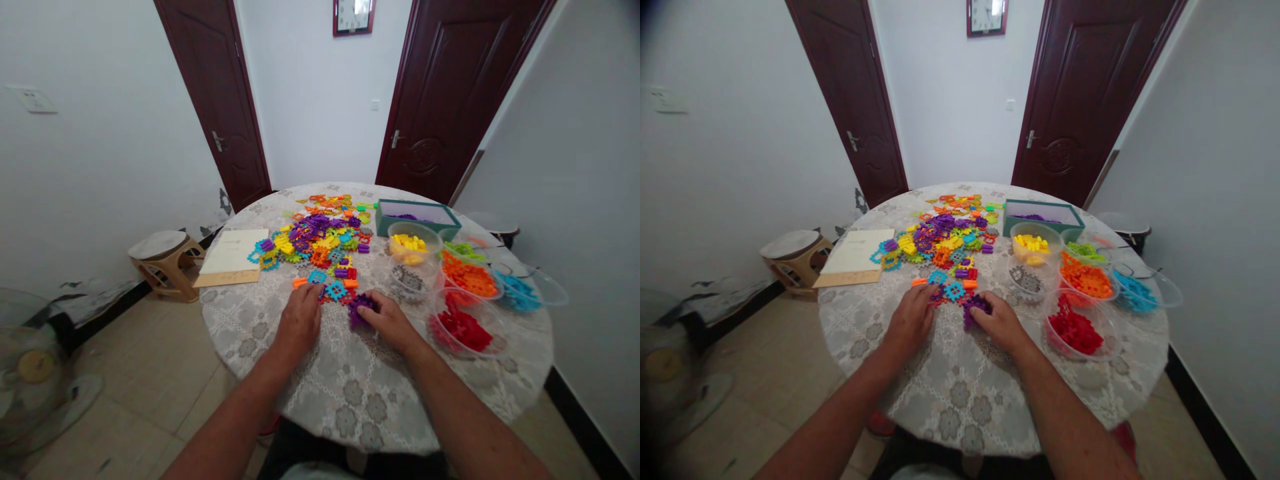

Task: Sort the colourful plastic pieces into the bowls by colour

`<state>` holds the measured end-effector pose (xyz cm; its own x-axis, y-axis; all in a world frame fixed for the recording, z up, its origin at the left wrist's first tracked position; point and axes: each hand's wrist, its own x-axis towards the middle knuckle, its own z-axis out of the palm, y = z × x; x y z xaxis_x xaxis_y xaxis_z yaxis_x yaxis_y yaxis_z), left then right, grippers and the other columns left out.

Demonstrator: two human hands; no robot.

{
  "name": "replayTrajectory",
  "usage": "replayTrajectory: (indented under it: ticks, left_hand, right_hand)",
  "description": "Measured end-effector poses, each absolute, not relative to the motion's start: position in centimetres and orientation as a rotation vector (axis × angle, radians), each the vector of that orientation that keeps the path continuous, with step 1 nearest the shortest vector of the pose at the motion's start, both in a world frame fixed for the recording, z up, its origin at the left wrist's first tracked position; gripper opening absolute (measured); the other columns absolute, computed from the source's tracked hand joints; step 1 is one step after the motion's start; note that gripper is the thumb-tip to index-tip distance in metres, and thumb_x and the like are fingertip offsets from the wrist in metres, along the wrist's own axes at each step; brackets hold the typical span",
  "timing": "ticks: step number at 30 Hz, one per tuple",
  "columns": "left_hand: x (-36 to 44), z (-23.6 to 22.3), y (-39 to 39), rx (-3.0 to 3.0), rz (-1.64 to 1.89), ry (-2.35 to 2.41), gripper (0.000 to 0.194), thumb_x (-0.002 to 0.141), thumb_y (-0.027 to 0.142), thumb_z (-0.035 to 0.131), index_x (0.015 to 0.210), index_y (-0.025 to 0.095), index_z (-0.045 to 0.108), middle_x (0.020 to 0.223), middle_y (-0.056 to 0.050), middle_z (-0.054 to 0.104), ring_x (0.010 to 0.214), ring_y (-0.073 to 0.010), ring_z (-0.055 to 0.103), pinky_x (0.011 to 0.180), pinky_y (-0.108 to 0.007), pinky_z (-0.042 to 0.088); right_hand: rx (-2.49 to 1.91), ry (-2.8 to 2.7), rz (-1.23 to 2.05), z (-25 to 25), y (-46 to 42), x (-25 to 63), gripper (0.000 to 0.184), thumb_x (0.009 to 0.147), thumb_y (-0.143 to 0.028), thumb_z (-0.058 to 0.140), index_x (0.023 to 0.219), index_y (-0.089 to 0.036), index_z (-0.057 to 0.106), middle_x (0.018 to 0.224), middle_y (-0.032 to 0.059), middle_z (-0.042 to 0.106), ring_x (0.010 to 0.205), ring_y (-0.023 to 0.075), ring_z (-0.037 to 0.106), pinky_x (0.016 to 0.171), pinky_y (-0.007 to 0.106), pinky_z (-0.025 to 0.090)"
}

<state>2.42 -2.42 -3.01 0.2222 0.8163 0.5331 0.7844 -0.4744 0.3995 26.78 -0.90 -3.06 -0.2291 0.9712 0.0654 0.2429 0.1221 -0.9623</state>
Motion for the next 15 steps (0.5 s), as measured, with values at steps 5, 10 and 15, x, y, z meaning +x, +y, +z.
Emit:
replayTrajectory:
  ticks: [5,10,15]
  left_hand:
    - [1.0,-2.9,-0.4,2.540,0.778,1.723,0.026,0.094,0.020,0.063,0.119,0.022,0.068,0.126,-0.014,0.063,0.121,-0.0304,0.056,0.108,-0.051,0.050]
    - [1.3,-3.5,-0.1,2.570,0.719,1.755,0.012,0.094,0.017,0.062,0.104,0.019,0.069,0.117,-0.012,0.064,0.118,-0.0295,0.054,0.107,-0.048,0.049]
    - [1.0,-3.5,-0.5,2.533,0.880,1.698,0.012,0.098,0.018,0.056,0.102,0.020,0.066,0.116,-0.012,0.065,0.117,-0.0276,0.057,0.106,-0.046,0.049]
  right_hand:
    - [-1.265,-1.677,0.980,-2.9,-1.0,26.8,0.015,0.086,-0.032,0.064,0.095,-0.022,0.068,0.082,0.0002,0.066,0.076,0.0196,0.058,0.069,0.030,0.043]
    - [-1.295,-1.764,0.859,-3.0,-1.2,26.7,0.011,0.088,-0.031,0.063,0.095,-0.022,0.065,0.081,-0.0003,0.065,0.076,0.0193,0.058,0.069,0.030,0.041]
    - [-1.302,-1.719,0.872,-3.2,-1.1,26.8,0.025,0.088,-0.035,0.065,0.109,-0.022,0.066,0.092,0.0018,0.069,0.084,0.0214,0.061,0.078,0.034,0.046]
